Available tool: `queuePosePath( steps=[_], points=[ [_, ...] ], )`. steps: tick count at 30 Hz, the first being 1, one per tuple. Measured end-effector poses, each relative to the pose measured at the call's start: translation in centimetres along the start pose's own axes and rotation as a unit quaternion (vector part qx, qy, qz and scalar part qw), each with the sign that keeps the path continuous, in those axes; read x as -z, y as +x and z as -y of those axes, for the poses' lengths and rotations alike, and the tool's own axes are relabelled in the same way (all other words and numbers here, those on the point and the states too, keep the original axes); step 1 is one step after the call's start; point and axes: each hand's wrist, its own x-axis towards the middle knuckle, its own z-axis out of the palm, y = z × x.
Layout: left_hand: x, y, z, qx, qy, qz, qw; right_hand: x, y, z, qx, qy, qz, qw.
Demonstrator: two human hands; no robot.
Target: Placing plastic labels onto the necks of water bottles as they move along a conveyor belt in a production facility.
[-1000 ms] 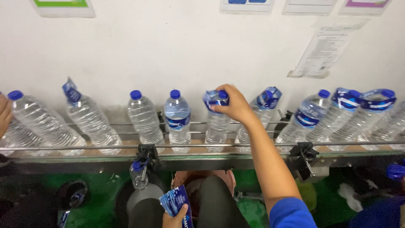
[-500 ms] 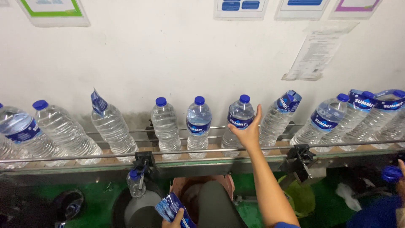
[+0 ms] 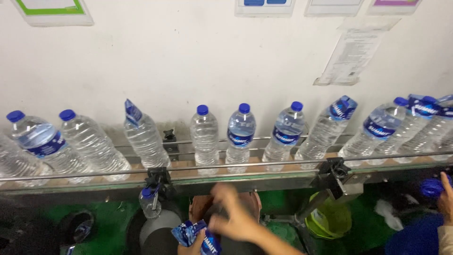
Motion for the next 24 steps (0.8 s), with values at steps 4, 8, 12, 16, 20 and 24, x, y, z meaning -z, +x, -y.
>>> queuePosePath(
  steps=[4, 8, 12, 16, 20, 24],
  points=[
    [-1.4, 6.8, 1.8, 0.052, -0.015, -0.04, 0.998, -4.5, -2.7, -3.3, -0.159, 0.253, 0.263, 0.917],
    [-0.3, 8.5, 2.5, -0.015, -0.01, 0.028, 0.999, 2.0, 2.3, 3.8, -0.167, 0.467, 0.361, 0.79],
    [2.0, 2.7, 0.3, 0.0, -0.11, 0.336, 0.935, 8.6, 11.0, 11.0, -0.032, 0.071, 0.225, 0.971],
    [1.8, 1.3, 0.5, 0.02, -0.194, 0.335, 0.922, 14.2, 21.2, 8.7, 0.18, -0.146, -0.07, 0.97],
    [2.9, 0.2, -1.1, 0.057, -0.135, 0.275, 0.95, 13.3, 24.9, 6.1, 0.083, -0.176, 0.042, 0.98],
    [2.3, 4.2, 0.2, 0.004, 0.03, 0.216, 0.976, 13.6, 23.8, 5.8, 0.03, -0.24, 0.069, 0.968]
  ],
)
